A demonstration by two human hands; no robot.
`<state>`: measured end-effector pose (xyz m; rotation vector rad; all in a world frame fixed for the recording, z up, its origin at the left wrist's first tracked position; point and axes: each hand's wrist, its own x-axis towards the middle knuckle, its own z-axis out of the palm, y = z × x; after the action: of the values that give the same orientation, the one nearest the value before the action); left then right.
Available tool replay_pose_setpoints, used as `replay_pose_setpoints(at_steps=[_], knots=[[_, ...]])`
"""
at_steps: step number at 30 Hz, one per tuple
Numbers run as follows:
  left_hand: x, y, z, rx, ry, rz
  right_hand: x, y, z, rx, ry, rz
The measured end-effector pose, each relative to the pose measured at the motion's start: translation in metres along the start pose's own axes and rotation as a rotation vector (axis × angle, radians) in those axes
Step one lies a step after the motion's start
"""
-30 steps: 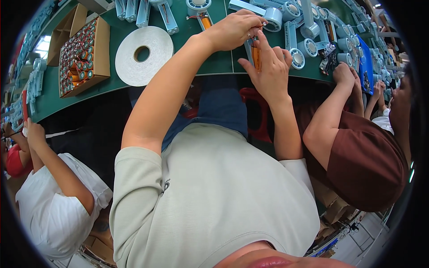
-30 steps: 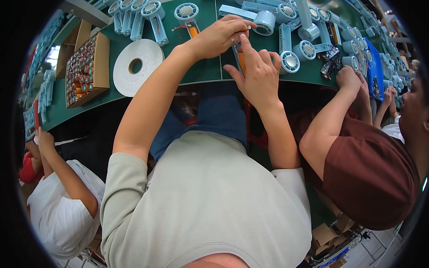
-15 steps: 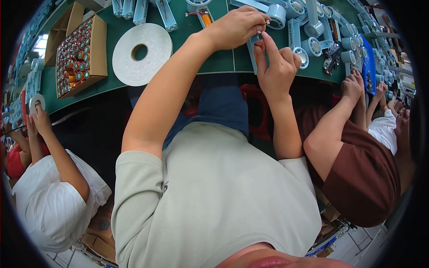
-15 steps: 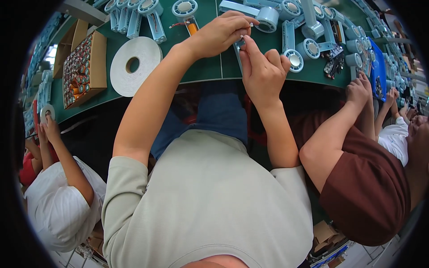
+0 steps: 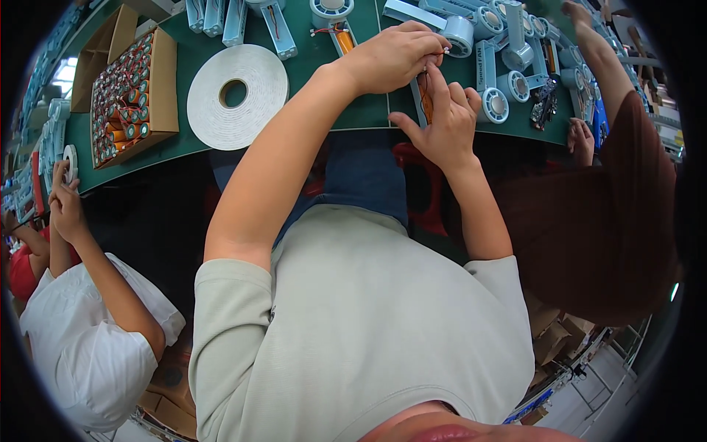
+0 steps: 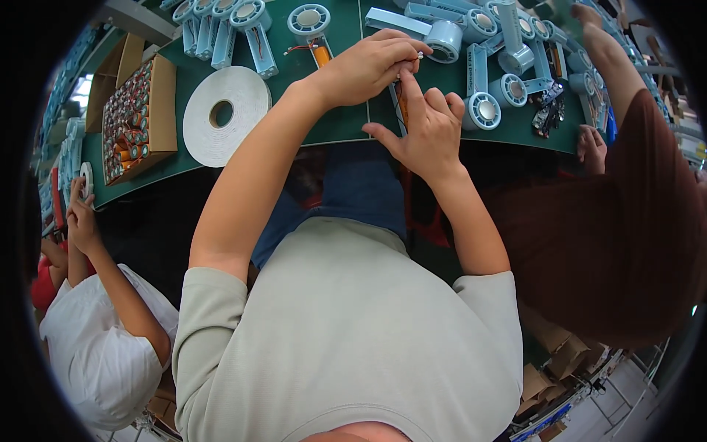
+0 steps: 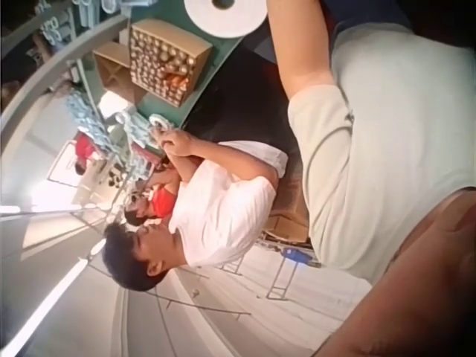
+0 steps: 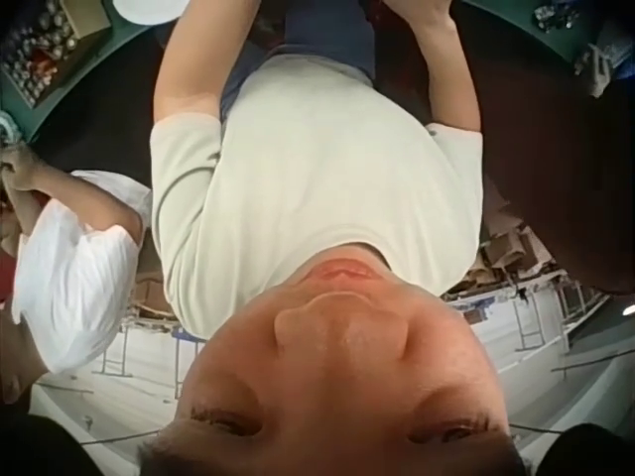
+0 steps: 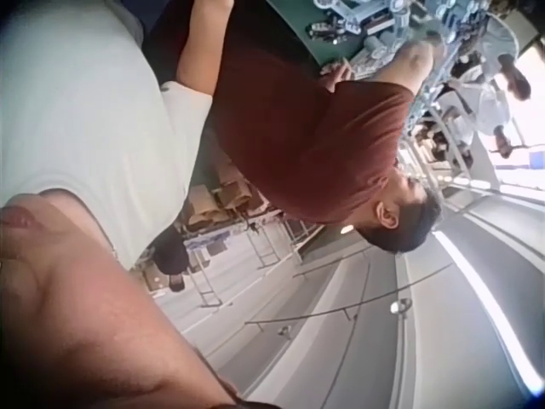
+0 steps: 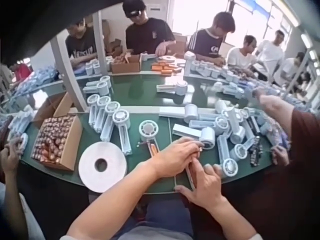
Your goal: Applying double-sided adhesive tape to plastic components and arranging them on a grid tray.
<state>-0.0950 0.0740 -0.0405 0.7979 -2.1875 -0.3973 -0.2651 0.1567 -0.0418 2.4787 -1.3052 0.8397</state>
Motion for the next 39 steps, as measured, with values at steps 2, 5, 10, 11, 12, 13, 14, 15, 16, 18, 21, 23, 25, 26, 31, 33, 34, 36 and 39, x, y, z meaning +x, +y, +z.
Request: replay_pose_setpoints(at_steps=[2, 5, 10, 11, 12, 13, 14, 15, 16, 18, 21, 23, 25, 26, 31, 33, 34, 36, 39], knots=[[0.002, 0.003, -0.002, 0.002, -0.008, -0.029, 0.001, 0.001, 0.005, 0.033, 0.041, 0.031], [0.004, 0.008, -0.008, 0.02, -0.019, -0.037, -0.004, 0.004, 0.01, 0.119, 0.137, 0.066], [0.003, 0.003, -0.011, 0.036, -0.083, 0.033, -0.021, -0.013, -0.014, 0.371, 0.257, 0.447], [0.002, 0.007, -0.013, 0.057, -0.087, 0.014, -0.017, -0.012, -0.023, 0.51, 0.129, 0.581], [0.002, 0.01, -0.015, 0.076, -0.093, -0.004, -0.011, -0.009, -0.031, 0.649, -0.002, 0.714], [0.001, 0.013, -0.016, 0.096, -0.097, -0.025, -0.006, -0.007, -0.037, 0.789, -0.139, 0.841], [0.002, 0.015, -0.018, 0.115, -0.101, -0.047, -0.003, -0.006, -0.04, 0.931, -0.281, 0.964], [0.003, 0.019, -0.021, 0.121, -0.101, -0.031, -0.001, -0.008, -0.04, 0.929, -0.263, 0.96], [0.004, 0.024, -0.023, 0.111, -0.149, -0.087, 0.0, -0.011, -0.04, 0.929, -0.242, 0.961], [0.007, 0.033, -0.021, 0.082, -0.25, -0.204, -0.003, -0.016, -0.039, 0.92, -0.206, 0.974], [0.01, 0.029, -0.02, 0.063, -0.311, -0.269, -0.002, -0.017, -0.033, 0.871, -0.172, 0.953], [0.009, 0.027, -0.017, 0.07, -0.326, -0.294, -0.003, -0.021, -0.03, 0.796, -0.149, 0.884], [0.01, 0.03, -0.017, 0.079, -0.332, -0.296, -0.005, -0.021, -0.03, 0.755, -0.126, 0.848], [0.012, 0.033, -0.018, 0.08, -0.348, -0.312, -0.005, -0.019, -0.03, 0.785, -0.133, 0.879], [0.008, 0.044, -0.016, 0.178, -0.309, -0.34, -0.004, -0.018, -0.028, 0.858, -0.149, 0.914], [0.0, 0.045, -0.01, 0.337, -0.158, -0.267, -0.005, -0.02, -0.025, 0.805, -0.118, 0.836], [-0.006, 0.044, -0.01, 0.419, -0.08, -0.236, -0.004, -0.023, -0.024, 0.782, -0.107, 0.793], [-0.011, 0.048, -0.027, 0.333, 0.01, -0.205, 0.012, -0.024, -0.017, 0.777, -0.091, 0.763], [-0.046, 0.073, -0.057, 0.01, 0.214, -0.125, 0.026, -0.034, -0.005, 0.75, -0.08, 0.757]])
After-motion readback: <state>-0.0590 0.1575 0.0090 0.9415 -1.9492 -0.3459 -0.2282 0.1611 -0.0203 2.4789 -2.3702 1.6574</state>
